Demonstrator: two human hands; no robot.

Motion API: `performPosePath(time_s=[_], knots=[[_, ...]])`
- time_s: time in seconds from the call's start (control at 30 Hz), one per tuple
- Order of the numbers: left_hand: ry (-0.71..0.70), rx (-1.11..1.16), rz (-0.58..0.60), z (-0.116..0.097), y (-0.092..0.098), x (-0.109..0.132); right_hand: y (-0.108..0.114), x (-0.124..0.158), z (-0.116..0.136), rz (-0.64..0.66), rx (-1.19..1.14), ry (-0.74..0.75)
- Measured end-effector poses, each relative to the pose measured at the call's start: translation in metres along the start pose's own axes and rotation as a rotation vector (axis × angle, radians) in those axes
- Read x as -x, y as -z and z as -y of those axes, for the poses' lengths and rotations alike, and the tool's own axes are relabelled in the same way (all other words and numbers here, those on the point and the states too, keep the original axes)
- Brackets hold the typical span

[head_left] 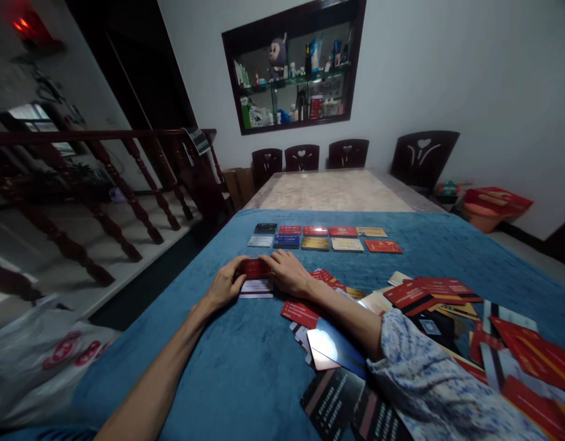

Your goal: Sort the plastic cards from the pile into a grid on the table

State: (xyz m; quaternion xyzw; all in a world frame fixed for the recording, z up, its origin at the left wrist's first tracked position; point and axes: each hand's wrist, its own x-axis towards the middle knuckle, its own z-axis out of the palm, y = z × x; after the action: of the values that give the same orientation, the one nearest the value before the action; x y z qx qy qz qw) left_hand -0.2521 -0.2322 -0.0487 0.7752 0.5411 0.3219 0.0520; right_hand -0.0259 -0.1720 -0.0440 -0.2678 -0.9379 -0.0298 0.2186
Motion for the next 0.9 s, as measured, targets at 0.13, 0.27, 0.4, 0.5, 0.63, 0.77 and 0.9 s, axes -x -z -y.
performPosePath(time_s=[0.13, 0.27, 0.4, 0.5, 0.63, 0.77, 0.9], knots=[[-0.020, -0.021, -0.007, 0.000, -0.001, -0.001, 0.000, 0.000, -0.001, -0.026, 0.014, 0.013], [-0.014, -0.042, 0.015, -0.001, 0.000, -0.001, 0.000, 0.001, -0.003, -0.029, 0.020, 0.016], [-0.026, -0.046, 0.041, -0.002, 0.002, -0.001, 0.002, 0.001, -0.004, -0.015, 0.022, 0.010], [-0.040, -0.064, 0.046, -0.002, 0.001, -0.002, 0.003, 0.000, -0.005, -0.010, 0.014, 0.018], [-0.045, -0.074, 0.055, 0.000, 0.001, -0.004, 0.004, 0.000, -0.008, 0.000, 0.009, 0.011], [-0.053, -0.082, 0.074, 0.000, 0.002, -0.005, 0.007, 0.000, -0.011, 0.009, 0.009, 0.010], [-0.069, -0.115, 0.071, -0.001, 0.002, -0.007, 0.014, -0.002, -0.013, 0.021, 0.013, 0.012]])
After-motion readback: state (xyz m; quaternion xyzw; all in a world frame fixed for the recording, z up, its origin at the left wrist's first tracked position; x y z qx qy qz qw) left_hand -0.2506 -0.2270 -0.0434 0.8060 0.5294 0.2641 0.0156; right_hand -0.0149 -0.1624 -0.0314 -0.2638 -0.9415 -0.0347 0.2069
